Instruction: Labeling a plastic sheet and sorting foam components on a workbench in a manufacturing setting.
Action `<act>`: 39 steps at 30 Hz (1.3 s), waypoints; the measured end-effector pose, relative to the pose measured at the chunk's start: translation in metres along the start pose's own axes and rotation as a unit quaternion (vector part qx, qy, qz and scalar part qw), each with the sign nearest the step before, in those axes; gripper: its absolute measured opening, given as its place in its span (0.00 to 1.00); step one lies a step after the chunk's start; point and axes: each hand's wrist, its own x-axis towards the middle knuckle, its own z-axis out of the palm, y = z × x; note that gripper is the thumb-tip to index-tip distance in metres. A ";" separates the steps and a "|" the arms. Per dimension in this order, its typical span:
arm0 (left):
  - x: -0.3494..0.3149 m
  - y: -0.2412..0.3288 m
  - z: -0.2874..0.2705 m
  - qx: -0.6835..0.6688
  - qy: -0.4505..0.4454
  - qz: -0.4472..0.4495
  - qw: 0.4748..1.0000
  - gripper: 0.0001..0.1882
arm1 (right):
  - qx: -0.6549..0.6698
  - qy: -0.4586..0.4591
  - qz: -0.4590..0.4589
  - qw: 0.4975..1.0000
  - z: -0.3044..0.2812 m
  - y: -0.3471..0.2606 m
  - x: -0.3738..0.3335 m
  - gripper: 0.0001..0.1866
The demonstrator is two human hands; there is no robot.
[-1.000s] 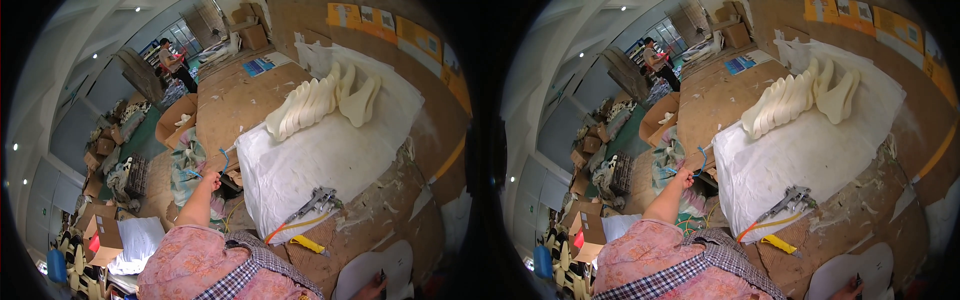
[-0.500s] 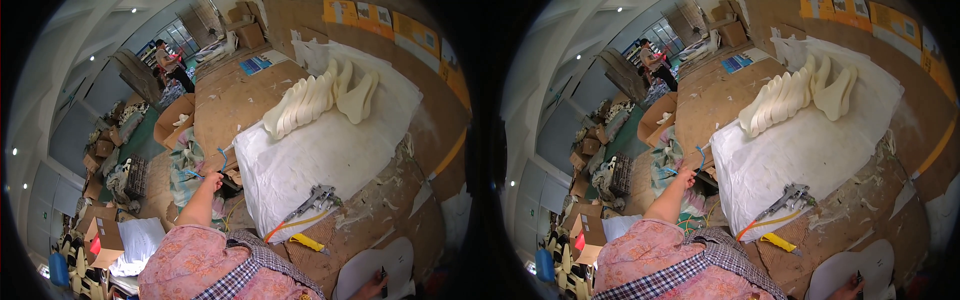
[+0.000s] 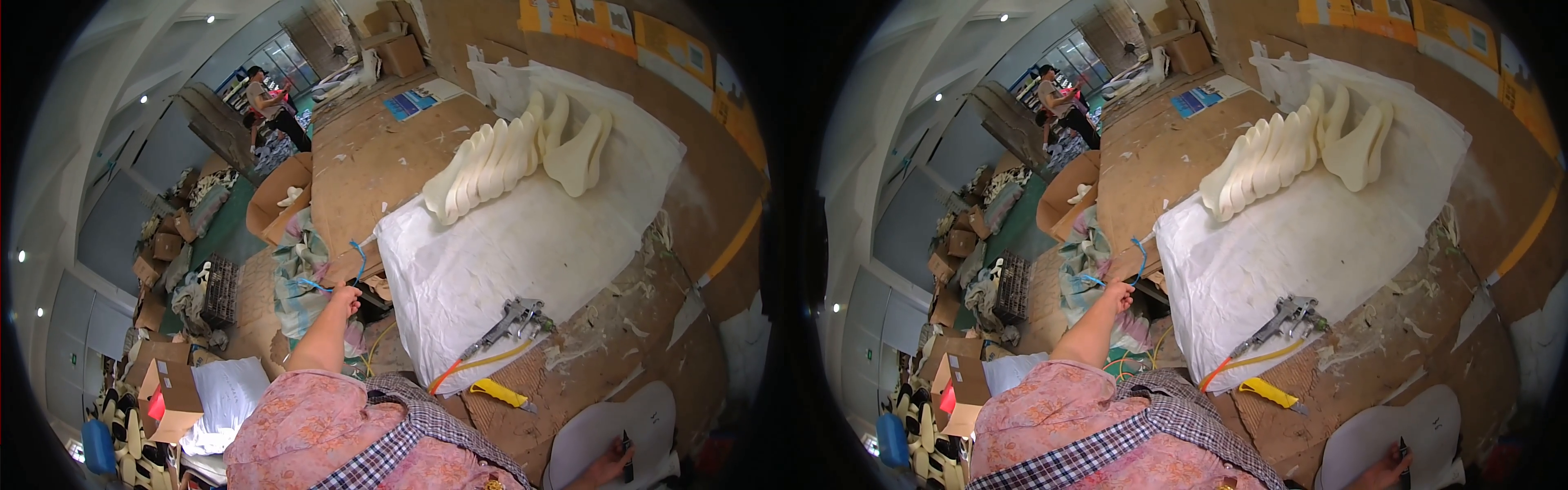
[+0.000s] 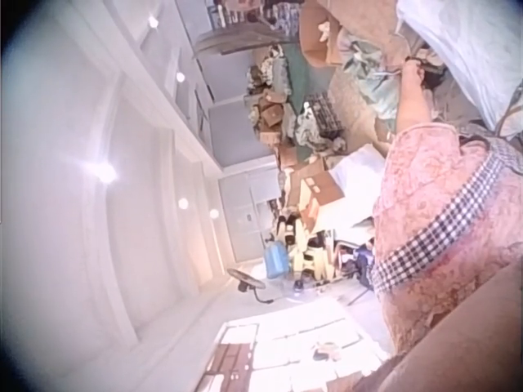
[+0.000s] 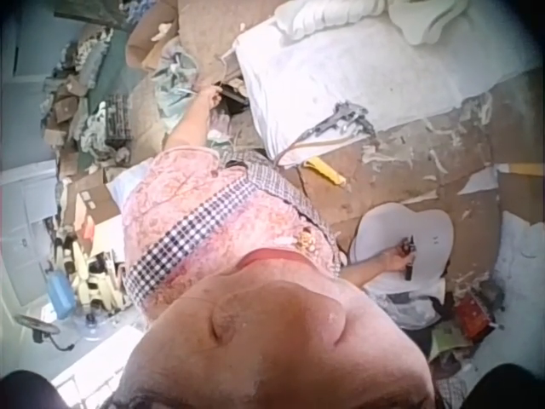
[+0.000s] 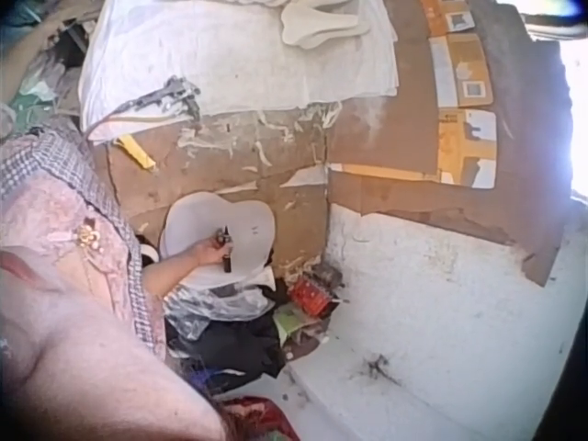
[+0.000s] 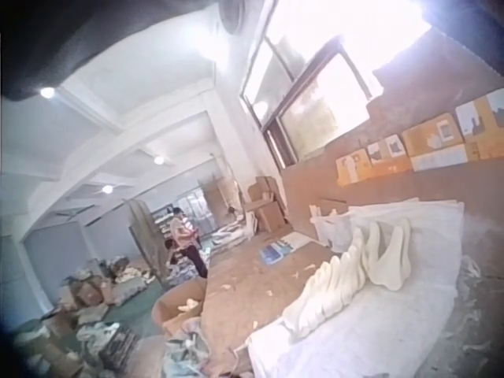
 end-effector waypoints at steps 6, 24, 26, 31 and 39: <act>-0.001 -0.008 -0.003 0.005 -0.005 -0.014 1.000 0.42 | -0.018 -0.016 0.010 1.000 -0.011 0.003 0.000 0.06; 0.058 -0.026 0.026 0.085 -0.079 -0.086 0.989 0.14 | -0.381 0.020 -0.270 0.884 0.004 -0.032 0.046 0.11; 0.050 -0.026 0.040 0.089 -0.085 -0.094 0.988 0.14 | -0.454 -0.011 -0.301 0.839 -0.002 -0.014 0.058 0.11; 0.034 -0.011 0.050 0.101 -0.098 -0.099 0.985 0.12 | -0.486 0.001 -0.320 0.813 0.000 0.011 0.067 0.11; 0.040 -0.013 0.036 0.109 -0.095 -0.074 0.987 0.11 | -0.570 -0.025 -0.354 0.741 0.011 0.008 0.061 0.09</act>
